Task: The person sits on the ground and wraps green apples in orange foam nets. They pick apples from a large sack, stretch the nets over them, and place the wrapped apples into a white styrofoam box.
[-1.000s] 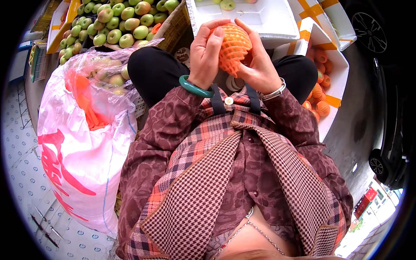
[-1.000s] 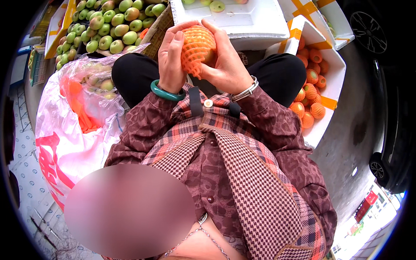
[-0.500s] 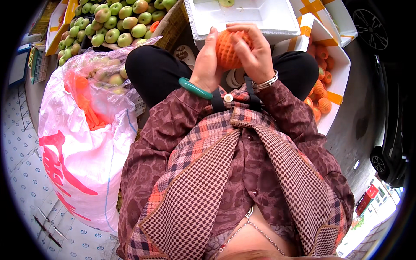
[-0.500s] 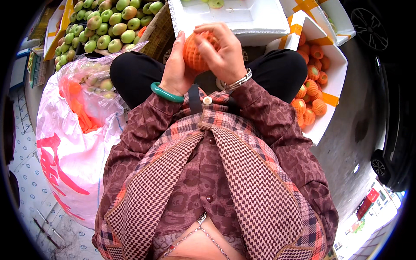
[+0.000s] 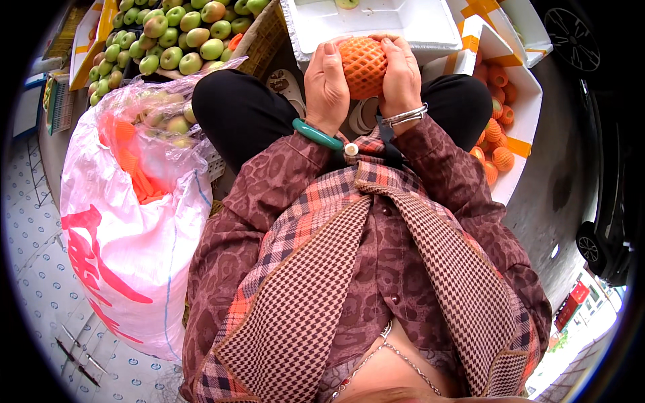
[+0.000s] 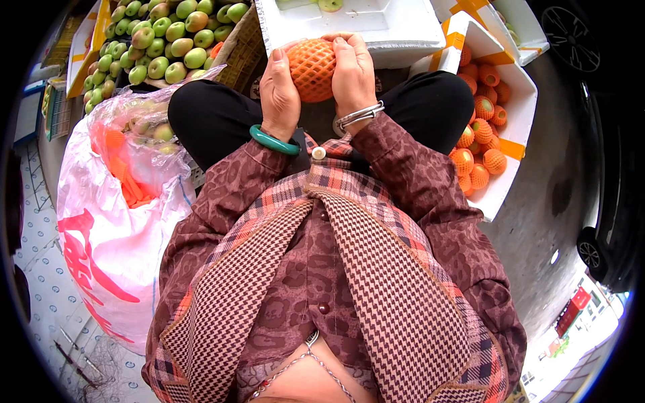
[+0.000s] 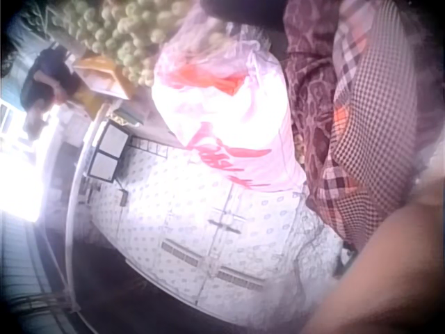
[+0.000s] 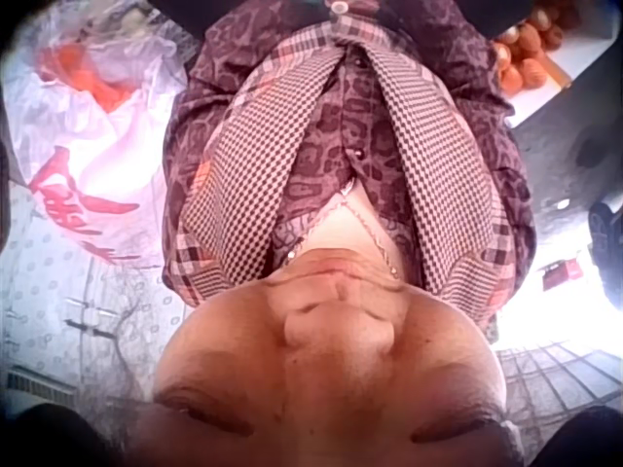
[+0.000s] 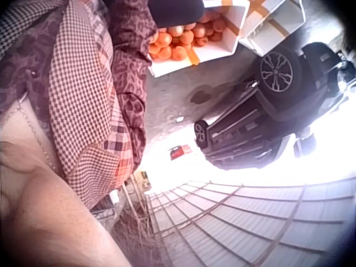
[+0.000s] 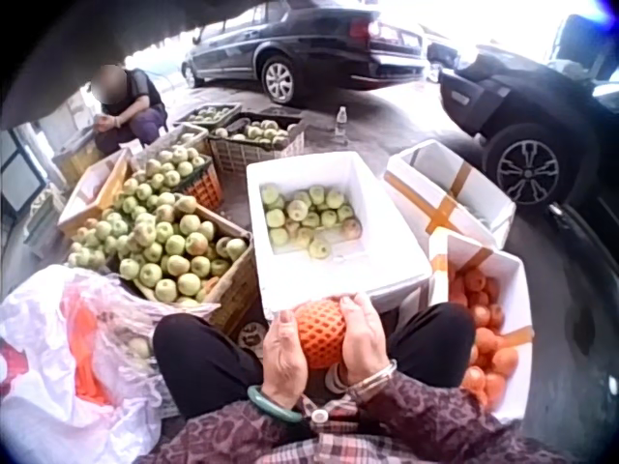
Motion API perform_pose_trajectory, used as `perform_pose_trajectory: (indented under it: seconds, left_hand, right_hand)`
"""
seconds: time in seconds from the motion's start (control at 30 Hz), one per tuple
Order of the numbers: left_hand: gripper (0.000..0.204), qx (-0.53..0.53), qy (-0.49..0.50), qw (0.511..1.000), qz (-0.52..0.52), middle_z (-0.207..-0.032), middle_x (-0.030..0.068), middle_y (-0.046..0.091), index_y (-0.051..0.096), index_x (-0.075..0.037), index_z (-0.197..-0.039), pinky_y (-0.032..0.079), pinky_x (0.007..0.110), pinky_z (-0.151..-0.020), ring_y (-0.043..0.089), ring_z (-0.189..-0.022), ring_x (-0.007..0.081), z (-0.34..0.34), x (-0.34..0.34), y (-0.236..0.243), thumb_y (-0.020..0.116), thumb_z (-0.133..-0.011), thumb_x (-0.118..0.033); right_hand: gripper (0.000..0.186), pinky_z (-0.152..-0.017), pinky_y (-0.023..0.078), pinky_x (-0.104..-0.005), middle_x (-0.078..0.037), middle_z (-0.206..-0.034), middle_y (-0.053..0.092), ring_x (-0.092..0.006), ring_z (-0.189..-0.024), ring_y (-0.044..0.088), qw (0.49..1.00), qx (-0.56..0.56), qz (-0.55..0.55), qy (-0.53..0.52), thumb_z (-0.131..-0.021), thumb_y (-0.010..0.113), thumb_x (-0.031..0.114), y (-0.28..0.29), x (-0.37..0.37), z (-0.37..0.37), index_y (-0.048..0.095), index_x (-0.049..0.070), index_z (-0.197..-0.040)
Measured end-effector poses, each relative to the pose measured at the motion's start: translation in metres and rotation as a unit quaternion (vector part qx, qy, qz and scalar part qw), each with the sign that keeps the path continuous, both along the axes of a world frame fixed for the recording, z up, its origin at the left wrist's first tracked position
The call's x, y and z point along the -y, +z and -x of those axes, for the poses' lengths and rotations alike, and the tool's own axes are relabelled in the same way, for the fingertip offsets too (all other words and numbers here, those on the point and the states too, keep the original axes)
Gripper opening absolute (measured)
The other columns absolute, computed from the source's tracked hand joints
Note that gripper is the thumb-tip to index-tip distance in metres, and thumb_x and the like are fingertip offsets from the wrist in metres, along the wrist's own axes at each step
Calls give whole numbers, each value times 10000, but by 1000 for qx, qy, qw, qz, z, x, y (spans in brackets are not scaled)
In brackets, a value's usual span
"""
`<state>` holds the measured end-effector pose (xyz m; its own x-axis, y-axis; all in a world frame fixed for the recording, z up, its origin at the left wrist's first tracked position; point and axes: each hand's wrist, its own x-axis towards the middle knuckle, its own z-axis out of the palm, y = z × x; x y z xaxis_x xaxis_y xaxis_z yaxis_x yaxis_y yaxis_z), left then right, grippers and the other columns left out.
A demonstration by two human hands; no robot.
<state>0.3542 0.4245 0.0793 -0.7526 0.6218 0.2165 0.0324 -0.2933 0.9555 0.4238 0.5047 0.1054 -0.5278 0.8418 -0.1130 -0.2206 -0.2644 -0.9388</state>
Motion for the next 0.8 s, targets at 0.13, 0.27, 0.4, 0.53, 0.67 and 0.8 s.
perform_pose_trajectory:
  seconds: [0.13, 0.27, 0.4, 0.53, 0.67, 0.8]
  left_hand:
    - [441, 37, -10, 999, 35, -974, 87, 622, 565, 34, -1086, 450, 259, -830, 576, -886, 144, 0, 3, -2, 304, -1031, -317]
    - [435, 129, -42, 987, 80, -971, 74, 634, 576, 7, -1097, 467, 262, -766, 592, -850, 136, 3, 2, -8, 340, -1017, -349]
    - [470, 332, -87, 917, 203, -904, 41, 659, 598, -107, -1105, 459, 251, -480, 626, -683, 138, 5, -1, 1, 356, -977, -488]
    - [582, 361, -174, 889, 222, -763, 57, 667, 611, -103, -1078, 411, 238, -392, 592, -513, 150, 19, 2, -17, 257, -979, -554]
    - [553, 346, -255, 883, 191, -890, 91, 668, 559, -54, -1157, 459, 240, -472, 615, -627, 139, 7, 2, -6, 244, -1007, -484]
    - [510, 276, -313, 893, 171, -1102, 105, 584, 380, -37, -1373, 498, 257, -692, 611, -847, 159, 18, 4, 11, 344, -1012, -394]
  right_hand:
    - [200, -779, 456, -245, -55, -924, 603, -107, -821, 557, 1000, 28, 14, -5, -943, 416, 145, -5, -1, -3, 566, 13, -958]
    - [232, -822, 452, -278, -64, -954, 609, -136, -875, 562, 994, 65, 87, 18, -957, 448, 209, -22, -15, -4, 580, 22, -994]
    - [386, -904, 431, -302, -85, -1086, 596, -164, -1015, 550, 978, 80, 153, 115, -981, 466, 370, -9, -20, -20, 568, 27, -1127]
    - [552, -1007, 406, -319, -102, -1262, 515, -167, -1172, 505, 973, 53, -67, 213, -913, 618, 270, -24, -17, -44, 384, 30, -1351]
    - [651, -980, 426, -299, -102, -1199, 535, -163, -1152, 511, 971, 69, -90, 209, -746, 774, 110, -17, -32, -69, 413, -4, -1276]
    - [569, -1003, 423, -362, -125, -1229, 541, -211, -1155, 534, 992, -65, -49, 101, -825, 649, 128, 5, -75, -127, 398, -16, -1316]
